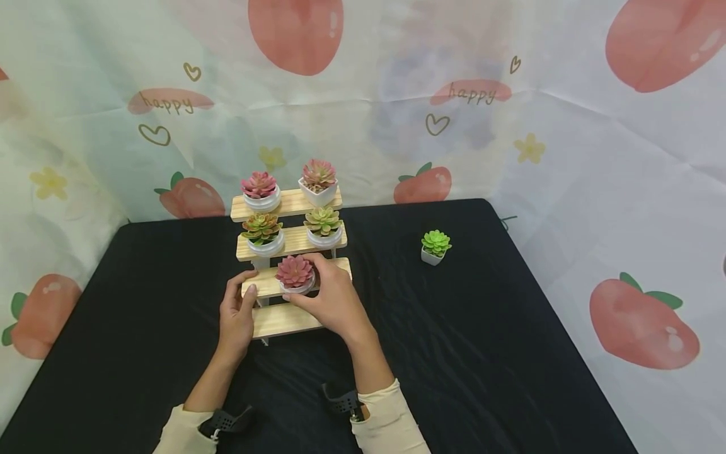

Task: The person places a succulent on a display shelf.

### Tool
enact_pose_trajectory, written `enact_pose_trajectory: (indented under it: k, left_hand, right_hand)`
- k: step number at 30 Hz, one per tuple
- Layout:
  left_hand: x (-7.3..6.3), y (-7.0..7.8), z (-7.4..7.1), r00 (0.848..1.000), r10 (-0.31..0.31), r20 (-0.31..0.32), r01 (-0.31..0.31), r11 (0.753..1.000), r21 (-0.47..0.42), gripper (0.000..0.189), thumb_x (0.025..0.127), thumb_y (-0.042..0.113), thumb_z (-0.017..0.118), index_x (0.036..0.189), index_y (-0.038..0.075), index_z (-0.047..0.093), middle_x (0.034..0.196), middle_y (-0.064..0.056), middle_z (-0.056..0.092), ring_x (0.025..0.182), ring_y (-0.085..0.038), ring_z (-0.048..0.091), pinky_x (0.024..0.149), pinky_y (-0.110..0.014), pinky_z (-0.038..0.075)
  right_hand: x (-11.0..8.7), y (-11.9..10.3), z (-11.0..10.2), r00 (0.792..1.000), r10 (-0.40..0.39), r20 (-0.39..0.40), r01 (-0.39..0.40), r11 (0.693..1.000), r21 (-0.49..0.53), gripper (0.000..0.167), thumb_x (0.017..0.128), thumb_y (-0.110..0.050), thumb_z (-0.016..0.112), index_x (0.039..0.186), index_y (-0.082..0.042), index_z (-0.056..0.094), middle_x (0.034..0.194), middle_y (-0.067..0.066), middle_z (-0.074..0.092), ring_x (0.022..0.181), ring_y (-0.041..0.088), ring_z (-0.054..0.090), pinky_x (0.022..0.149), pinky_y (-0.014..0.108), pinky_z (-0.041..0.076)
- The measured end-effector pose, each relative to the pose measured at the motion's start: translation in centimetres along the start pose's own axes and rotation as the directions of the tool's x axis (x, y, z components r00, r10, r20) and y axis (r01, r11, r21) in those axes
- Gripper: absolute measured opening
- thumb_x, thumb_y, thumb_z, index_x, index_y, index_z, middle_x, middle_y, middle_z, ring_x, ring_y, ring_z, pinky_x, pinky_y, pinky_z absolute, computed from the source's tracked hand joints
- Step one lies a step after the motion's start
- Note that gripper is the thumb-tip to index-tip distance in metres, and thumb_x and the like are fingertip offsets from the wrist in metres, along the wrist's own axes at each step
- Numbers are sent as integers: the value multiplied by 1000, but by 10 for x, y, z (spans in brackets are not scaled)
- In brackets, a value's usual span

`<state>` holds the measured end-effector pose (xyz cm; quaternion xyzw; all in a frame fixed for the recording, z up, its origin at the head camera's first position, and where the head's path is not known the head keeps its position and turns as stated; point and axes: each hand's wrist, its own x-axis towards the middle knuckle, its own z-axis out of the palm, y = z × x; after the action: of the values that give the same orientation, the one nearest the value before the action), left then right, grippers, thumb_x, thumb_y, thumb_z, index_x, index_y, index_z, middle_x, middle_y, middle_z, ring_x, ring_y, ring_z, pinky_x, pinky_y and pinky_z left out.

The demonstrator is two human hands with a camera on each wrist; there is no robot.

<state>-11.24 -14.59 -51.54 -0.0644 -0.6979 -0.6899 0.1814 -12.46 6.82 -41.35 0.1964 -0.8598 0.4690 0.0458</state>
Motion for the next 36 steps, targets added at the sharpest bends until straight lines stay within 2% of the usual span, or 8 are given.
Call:
enact_pose_trajectory:
  k: [7,11,14,16,18,22,29,36]
  left_hand:
    - [0,1,0,1000,6,-2,-6,1000,-13,29,109,6,49,137,1,56,134,-12,46,128,-21,40,97,-27,34]
    - [-1,7,2,1000,7,5,-7,1000,-21,29,109,5,49,137,-2,56,133,-15,46,123,-20,40,91,-27,36]
    - [-1,6,2,1000,1,9,-1,1000,-21,30,109,6,50,138,0,56,132,-13,46,121,-20,42,90,-27,37]
    - [-2,6,3,1000,-9,12,9,1000,-15,30,109,6,50,138,0,55,132,-12,46,119,-21,43,89,-28,37]
    - [-1,-1,1,1000,-4,14,5,1000,-14,29,110,9,50,138,3,56,132,-10,46,119,-21,44,89,-28,37]
    - [0,-1,1,1000,-3,14,3,1000,-13,29,110,8,50,137,3,57,132,-9,47,119,-21,43,87,-28,37]
    - [0,0,2,1000,1,3,-1,1000,-3,30,109,4,50,138,-2,54,134,-14,46,120,-21,43,87,-26,38]
    - [0,0,0,1000,-5,-3,5,1000,-7,29,109,7,50,137,2,56,133,-9,47,120,-21,44,88,-27,38]
  right_hand:
    - [2,-5,10,999,-30,35,29,999,18,65,79,-23,94,133,-8,61,122,6,68,111,19,64,97,46,50]
    - [4,-5,15,999,-34,32,33,999,30,65,79,-23,94,133,-8,62,123,5,69,111,16,64,96,41,51]
    - [5,-6,19,999,-31,26,30,999,35,65,79,-24,94,134,-10,62,123,3,69,111,13,63,95,37,50]
    - [5,-6,21,999,-32,18,31,999,42,65,79,-23,93,134,-10,61,124,4,69,110,13,63,95,37,51]
    - [5,-7,22,1000,-27,10,27,998,49,65,79,-22,93,134,-10,61,124,4,69,108,14,63,93,38,51]
    - [6,-7,26,1000,-14,-11,15,998,59,65,79,-21,93,134,-9,61,125,5,69,106,15,62,91,39,51]
    - [8,-9,31,1000,10,-16,-8,997,77,65,79,-21,93,135,-12,60,128,4,67,114,14,62,98,38,49]
    - [10,-10,35,1000,13,-16,-11,996,85,66,79,-19,93,136,-13,59,129,4,67,114,14,61,98,38,49]
